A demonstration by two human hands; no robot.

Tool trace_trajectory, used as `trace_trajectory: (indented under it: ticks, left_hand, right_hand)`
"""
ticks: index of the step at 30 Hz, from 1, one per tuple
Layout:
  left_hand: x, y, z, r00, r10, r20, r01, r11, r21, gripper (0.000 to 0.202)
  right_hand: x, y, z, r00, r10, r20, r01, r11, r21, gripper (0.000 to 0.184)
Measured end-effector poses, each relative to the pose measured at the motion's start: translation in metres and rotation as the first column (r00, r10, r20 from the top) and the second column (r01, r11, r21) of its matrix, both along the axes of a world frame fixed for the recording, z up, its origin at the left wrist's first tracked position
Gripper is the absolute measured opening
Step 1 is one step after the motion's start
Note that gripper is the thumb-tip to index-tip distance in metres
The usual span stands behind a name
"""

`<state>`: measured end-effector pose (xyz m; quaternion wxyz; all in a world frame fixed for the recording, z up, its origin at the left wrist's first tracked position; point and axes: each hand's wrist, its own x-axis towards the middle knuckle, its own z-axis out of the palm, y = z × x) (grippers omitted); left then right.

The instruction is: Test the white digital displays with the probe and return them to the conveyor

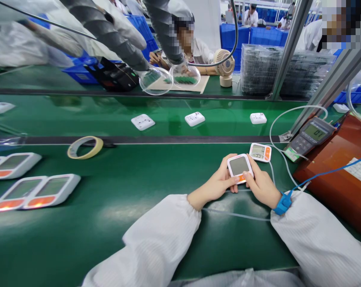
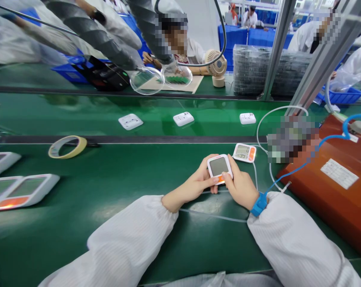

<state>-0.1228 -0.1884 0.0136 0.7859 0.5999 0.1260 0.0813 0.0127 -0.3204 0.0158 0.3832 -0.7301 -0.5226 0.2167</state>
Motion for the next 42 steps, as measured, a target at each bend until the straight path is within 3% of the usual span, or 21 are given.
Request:
trace_trajectory:
  ticks: [42]
  left_hand:
    - [0.0016,0.0005,0.0008,1.000,-0.003,-0.002,0.003,1.000,0.001,0.080]
  right_hand:
    - [-0.0008,0.0005,0.0017,1.000,-0.026,0.009,0.026,0.998,-0.056,0.067]
